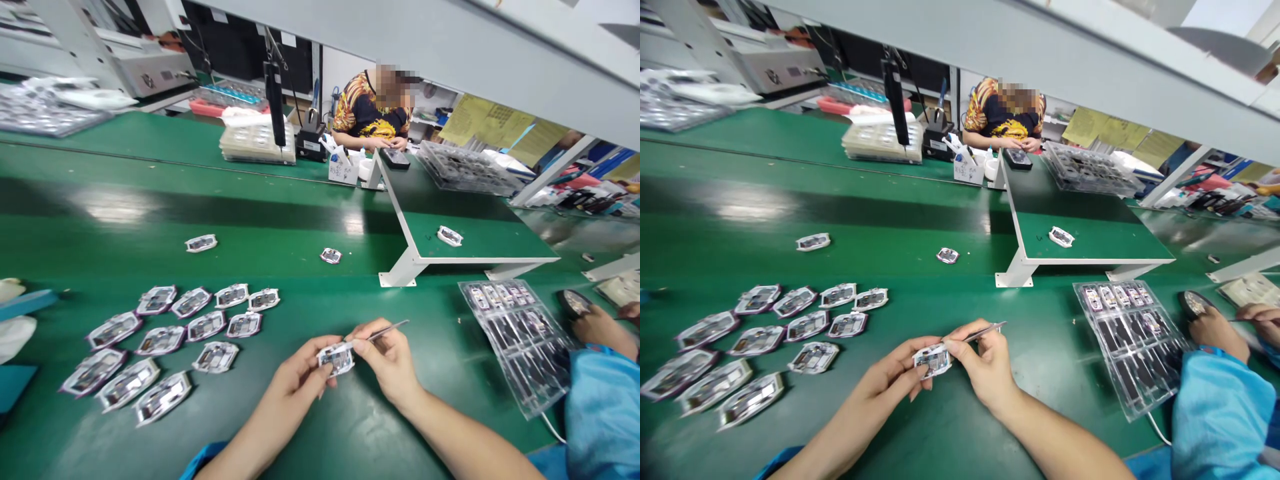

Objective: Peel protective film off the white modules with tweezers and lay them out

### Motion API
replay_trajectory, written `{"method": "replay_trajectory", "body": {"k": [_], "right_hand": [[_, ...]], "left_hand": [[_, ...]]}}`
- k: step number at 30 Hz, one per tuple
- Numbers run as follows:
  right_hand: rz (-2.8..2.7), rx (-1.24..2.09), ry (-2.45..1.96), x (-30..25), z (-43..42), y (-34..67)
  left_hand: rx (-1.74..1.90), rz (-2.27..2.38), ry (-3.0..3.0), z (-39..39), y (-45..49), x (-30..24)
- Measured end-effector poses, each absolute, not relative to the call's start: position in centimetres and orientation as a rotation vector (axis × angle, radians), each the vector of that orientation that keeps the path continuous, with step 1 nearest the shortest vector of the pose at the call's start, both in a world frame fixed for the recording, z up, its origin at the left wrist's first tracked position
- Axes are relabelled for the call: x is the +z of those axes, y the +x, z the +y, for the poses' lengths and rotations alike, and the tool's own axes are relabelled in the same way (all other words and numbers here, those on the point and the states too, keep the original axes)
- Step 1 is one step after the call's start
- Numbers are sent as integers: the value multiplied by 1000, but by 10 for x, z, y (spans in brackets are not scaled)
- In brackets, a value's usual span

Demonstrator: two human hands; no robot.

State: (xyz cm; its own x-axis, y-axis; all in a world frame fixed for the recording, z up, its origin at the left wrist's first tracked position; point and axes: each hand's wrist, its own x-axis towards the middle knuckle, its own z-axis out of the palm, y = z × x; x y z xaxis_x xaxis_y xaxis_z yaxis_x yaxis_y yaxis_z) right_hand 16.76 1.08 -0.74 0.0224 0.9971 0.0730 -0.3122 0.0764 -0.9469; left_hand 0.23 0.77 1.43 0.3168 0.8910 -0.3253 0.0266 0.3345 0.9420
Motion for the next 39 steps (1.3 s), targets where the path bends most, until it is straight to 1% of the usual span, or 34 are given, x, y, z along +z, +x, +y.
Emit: {"method": "replay_trajectory", "body": {"k": [9, 18, 29, 39], "right_hand": [[-1080, 1267, -822, -3, 10, 168], [-1147, 1171, -900, -2, 9, 167], [-1111, 1095, -979, -5, 7, 169], [-1104, 1075, -985, -4, 4, 166]], "left_hand": [[737, 1103, 1079, 7, 0, 13], [722, 1102, 1057, 7, -1, 5], [875, 1035, 779, 5, 1, 17], [889, 1060, 803, 5, 5, 17]]}}
